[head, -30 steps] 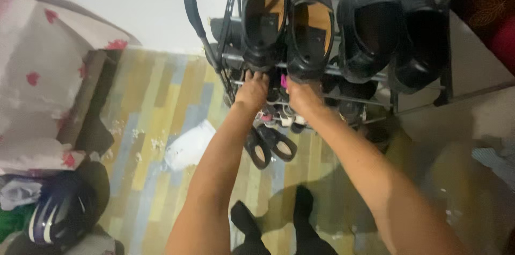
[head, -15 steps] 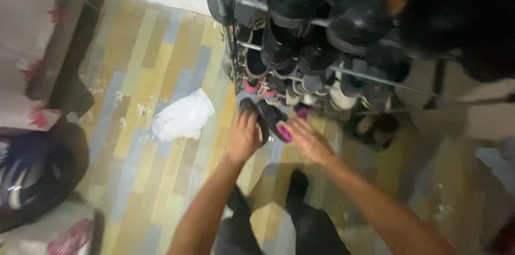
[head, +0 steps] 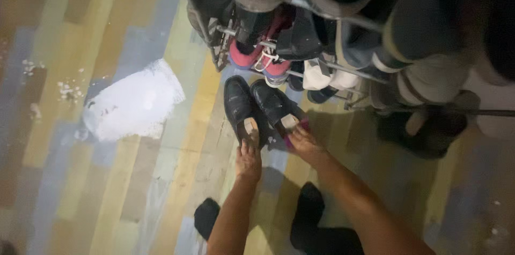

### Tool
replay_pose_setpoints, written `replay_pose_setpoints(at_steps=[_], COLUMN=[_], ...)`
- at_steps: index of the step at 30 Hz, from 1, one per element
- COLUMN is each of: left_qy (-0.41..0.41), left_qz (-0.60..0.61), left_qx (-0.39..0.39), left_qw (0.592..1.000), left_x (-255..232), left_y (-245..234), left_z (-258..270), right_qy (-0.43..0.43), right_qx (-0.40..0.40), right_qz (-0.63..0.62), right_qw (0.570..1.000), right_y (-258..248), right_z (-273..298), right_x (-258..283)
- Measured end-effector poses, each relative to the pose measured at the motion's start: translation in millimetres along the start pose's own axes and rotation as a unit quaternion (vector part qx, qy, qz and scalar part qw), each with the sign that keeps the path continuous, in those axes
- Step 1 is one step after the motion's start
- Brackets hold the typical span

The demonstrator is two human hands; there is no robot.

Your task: The person wipes multiple pairs of shoes on a metal shoe rack using a pink cloth. They remove shoes from the rack, wipe them, and place them back, repeating the process across several pairs.

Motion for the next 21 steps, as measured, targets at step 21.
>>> replay_pose_setpoints(at_steps=[21], left_qy=[0.228], left_qz=[0.070], left_qx=[-0.192], left_qw=[0.952], left_x=[-55], left_y=[-292], left_z=[277], right_qy=[0.002], right_qx=[-0.202], right_qz=[-0.150], right_qw=[0.968], right_y=[-317], right_z=[227], right_x=[131])
Point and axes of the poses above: each hand's wrist, its own z-axis away from the middle knuckle, its own y-axis out of the palm, x = y × z, the point moved 4 cm from there along -z, towards the middle knuckle, and after that the axes turned 5 degrees about -x, right-handed, at the moved point
